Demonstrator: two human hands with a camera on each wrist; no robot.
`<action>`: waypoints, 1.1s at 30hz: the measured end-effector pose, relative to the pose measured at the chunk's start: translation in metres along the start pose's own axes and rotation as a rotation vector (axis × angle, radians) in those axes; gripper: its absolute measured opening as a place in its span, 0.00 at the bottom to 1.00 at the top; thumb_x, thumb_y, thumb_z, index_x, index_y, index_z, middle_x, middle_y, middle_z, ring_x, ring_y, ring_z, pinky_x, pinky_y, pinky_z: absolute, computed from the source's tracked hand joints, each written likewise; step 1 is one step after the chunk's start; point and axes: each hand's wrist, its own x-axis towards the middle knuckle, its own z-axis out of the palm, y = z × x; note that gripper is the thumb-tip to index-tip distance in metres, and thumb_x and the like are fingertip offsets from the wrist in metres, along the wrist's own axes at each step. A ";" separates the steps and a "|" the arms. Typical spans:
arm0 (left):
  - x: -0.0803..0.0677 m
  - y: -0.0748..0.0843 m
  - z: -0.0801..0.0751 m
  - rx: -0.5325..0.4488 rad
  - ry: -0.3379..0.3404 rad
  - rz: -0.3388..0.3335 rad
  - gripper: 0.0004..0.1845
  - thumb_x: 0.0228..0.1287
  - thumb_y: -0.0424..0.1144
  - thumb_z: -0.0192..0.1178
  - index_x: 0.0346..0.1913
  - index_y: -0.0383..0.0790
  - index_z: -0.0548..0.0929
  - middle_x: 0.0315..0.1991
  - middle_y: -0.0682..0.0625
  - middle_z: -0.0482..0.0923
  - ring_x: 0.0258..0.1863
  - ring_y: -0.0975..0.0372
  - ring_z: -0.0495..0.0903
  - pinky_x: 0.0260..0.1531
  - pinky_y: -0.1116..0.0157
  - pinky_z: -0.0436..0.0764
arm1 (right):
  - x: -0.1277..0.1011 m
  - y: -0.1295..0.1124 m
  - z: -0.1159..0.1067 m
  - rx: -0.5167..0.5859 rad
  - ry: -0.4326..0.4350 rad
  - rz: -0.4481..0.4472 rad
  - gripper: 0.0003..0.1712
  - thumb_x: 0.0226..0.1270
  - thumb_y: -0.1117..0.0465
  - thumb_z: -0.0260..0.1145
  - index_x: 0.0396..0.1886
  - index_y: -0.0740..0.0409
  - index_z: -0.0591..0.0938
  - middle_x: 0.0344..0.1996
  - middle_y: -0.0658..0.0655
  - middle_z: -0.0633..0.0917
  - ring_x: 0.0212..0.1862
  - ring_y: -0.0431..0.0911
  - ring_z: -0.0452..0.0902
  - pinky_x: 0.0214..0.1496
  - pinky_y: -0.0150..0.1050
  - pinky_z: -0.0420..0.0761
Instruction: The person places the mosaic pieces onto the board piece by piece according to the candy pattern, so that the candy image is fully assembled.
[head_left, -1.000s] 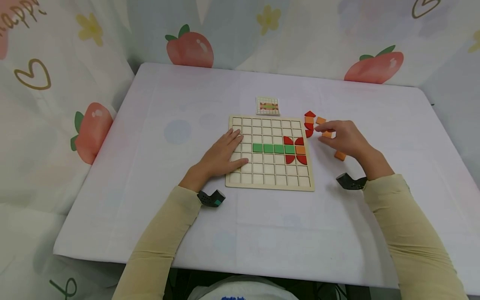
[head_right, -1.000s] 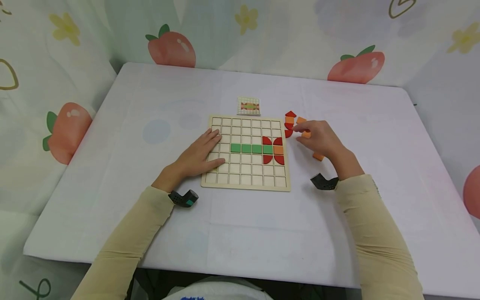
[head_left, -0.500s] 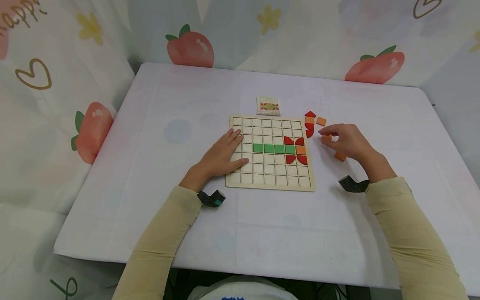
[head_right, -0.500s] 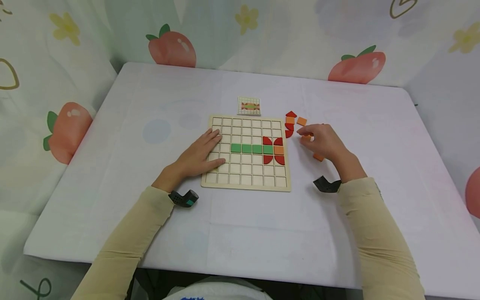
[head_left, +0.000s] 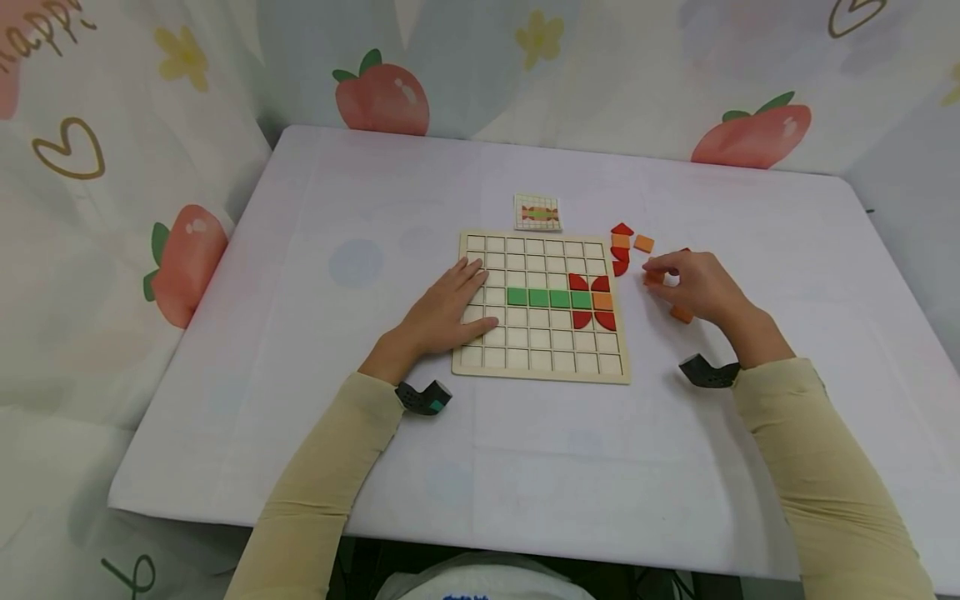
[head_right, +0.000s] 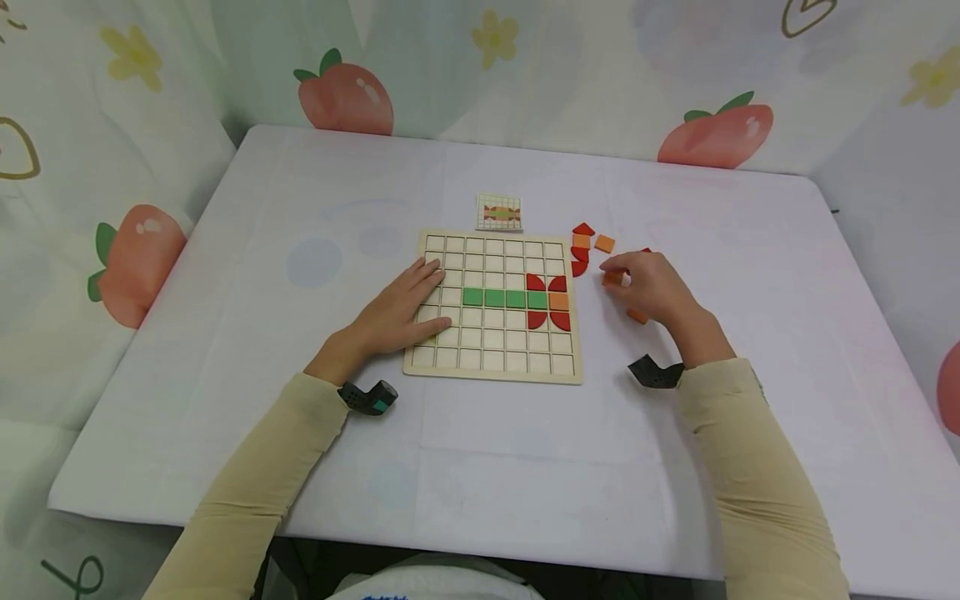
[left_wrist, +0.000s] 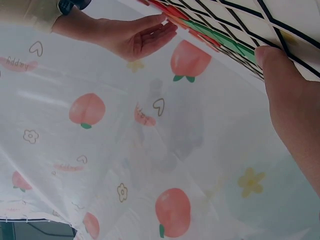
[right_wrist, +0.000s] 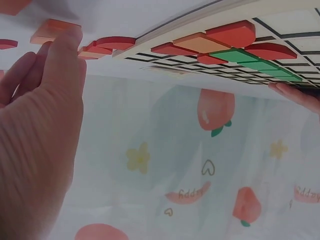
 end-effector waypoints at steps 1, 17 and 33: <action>0.000 0.000 0.000 0.001 0.001 0.001 0.41 0.53 0.65 0.39 0.64 0.40 0.51 0.65 0.49 0.42 0.62 0.60 0.34 0.58 0.63 0.42 | 0.000 0.000 0.000 0.000 0.000 0.002 0.20 0.53 0.62 0.62 0.47 0.62 0.75 0.38 0.60 0.75 0.43 0.52 0.65 0.40 0.48 0.71; 0.000 0.000 0.000 -0.004 0.008 0.007 0.41 0.53 0.65 0.39 0.64 0.40 0.51 0.64 0.49 0.42 0.62 0.60 0.34 0.58 0.63 0.42 | -0.002 0.001 0.002 -0.017 0.019 0.041 0.17 0.54 0.62 0.61 0.44 0.62 0.76 0.36 0.60 0.76 0.39 0.51 0.64 0.39 0.47 0.69; 0.000 -0.001 0.000 -0.009 0.003 0.003 0.41 0.53 0.65 0.39 0.64 0.40 0.50 0.65 0.49 0.41 0.62 0.60 0.34 0.58 0.62 0.42 | -0.006 0.002 0.006 -0.032 0.036 0.006 0.14 0.53 0.65 0.61 0.41 0.63 0.78 0.38 0.61 0.77 0.41 0.52 0.67 0.40 0.49 0.70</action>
